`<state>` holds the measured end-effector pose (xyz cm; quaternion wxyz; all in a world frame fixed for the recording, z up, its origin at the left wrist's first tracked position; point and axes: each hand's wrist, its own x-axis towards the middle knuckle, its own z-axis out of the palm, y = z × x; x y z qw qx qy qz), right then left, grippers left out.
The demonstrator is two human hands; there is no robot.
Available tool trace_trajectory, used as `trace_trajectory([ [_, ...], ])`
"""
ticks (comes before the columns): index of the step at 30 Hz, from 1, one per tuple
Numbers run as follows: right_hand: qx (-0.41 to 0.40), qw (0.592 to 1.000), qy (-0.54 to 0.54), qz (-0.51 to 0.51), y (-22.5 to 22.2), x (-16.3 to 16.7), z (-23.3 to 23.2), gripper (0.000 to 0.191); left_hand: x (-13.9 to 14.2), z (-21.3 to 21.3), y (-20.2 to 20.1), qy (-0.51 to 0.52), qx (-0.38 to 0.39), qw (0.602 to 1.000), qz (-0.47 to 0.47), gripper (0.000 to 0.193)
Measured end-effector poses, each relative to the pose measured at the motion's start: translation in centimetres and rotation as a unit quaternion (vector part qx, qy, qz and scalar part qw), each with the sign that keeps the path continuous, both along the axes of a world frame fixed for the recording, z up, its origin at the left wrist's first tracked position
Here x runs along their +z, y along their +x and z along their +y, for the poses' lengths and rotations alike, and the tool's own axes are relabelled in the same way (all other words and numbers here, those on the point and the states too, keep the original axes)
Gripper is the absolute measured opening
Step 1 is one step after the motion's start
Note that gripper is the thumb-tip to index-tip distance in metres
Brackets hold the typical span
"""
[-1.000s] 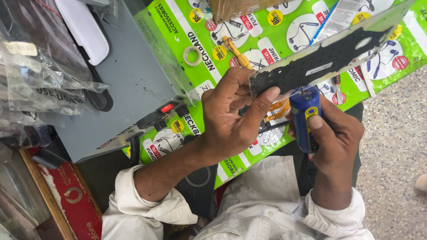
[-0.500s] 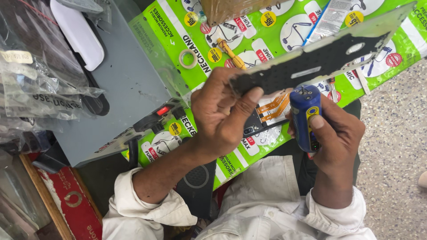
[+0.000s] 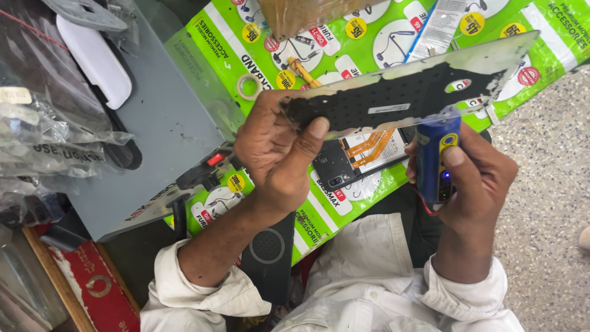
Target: The person uses a screwdriver to remove screws from a disassembled mobile phone. They then use a blue heat gun to apply heat to a black plastic phone back cover, likely to soften adhesive. The person continues to manipulate the phone parts and tools throughout the clip.
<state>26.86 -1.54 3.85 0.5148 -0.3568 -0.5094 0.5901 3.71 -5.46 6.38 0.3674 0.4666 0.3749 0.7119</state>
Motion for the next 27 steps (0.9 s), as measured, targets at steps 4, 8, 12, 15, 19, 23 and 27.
trace_trajectory([
  [4, -0.016, 1.000, 0.018, 0.013, 0.58, 0.18, 0.10, 0.048, -0.02, 0.23, -0.18, -0.001, 0.007, 1.000, -0.025, 0.014],
  [8, -0.019, 0.999, 0.019, 0.018, 0.88, 0.34, -0.01, 0.047, -0.09, 0.38, -0.18, -0.001, 0.017, 0.999, -0.030, 0.015],
  [12, -0.018, 1.000, 0.012, 0.010, 0.89, 0.33, 0.01, 0.048, -0.09, 0.30, -0.26, -0.003, 0.026, 1.000, -0.013, 0.015],
  [15, -0.022, 1.000, 0.010, 0.008, 0.90, 0.38, 0.05, 0.049, 0.01, 0.34, -0.58, 0.001, 0.040, 0.999, -0.019, 0.014],
  [19, -0.023, 1.000, 0.012, 0.007, 0.88, 0.47, 0.03, 0.049, 0.08, 0.34, -0.62, -0.002, 0.047, 0.999, -0.017, 0.014],
  [23, -0.018, 1.000, 0.003, 0.000, 0.73, 0.52, -0.02, 0.050, 0.09, 0.12, -0.21, -0.001, 0.045, 0.999, 0.012, 0.015],
  [27, -0.018, 1.000, 0.007, 0.000, 0.61, 0.52, 0.16, 0.051, 0.18, -0.16, -0.09, 0.006, 0.045, 0.998, 0.036, 0.014],
])
